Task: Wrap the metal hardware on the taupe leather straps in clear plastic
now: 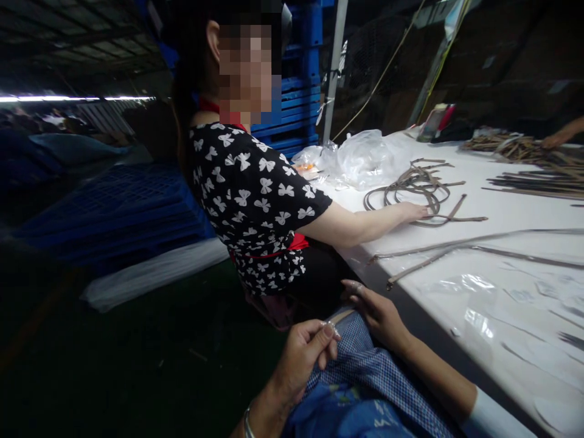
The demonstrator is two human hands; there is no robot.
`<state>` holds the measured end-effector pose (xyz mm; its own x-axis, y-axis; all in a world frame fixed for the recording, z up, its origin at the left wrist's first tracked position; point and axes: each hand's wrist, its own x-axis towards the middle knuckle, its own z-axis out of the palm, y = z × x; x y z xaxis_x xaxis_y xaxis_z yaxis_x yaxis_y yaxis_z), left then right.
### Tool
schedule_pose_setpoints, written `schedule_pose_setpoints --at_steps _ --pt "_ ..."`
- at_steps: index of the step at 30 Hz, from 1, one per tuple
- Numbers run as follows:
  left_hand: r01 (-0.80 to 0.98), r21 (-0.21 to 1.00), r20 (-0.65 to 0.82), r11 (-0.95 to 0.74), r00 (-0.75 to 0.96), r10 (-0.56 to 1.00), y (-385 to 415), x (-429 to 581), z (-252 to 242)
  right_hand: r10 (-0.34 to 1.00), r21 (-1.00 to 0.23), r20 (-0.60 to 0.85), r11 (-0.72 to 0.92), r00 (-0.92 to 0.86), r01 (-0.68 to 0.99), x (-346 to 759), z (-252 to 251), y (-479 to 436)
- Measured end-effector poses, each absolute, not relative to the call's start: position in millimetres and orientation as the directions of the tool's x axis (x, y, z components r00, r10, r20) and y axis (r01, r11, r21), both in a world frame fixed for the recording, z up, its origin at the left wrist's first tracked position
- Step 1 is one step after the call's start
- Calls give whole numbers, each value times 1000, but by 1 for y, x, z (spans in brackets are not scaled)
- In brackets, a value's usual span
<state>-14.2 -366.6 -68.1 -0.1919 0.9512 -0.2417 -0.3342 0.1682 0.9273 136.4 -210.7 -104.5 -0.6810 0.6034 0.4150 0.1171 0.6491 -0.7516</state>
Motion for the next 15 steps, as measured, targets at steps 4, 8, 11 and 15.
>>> schedule_pose_setpoints --at_steps 4,8,11,15 --pt "-286 938 -242 194 -144 960 -369 -12 -67 766 -864 334 482 -549 147 134 -101 -212" --pt "-350 915 -267 200 -156 951 -369 -14 -65 654 -799 390 590 -648 114 140 -111 -213" --pt "-488 852 -310 187 -184 933 -368 -18 -65 493 -694 405 714 -770 92 148 -120 -219" --pt "-637 743 -396 207 -169 903 -366 -25 -68 317 -616 297 784 -901 73 153 -116 -237"
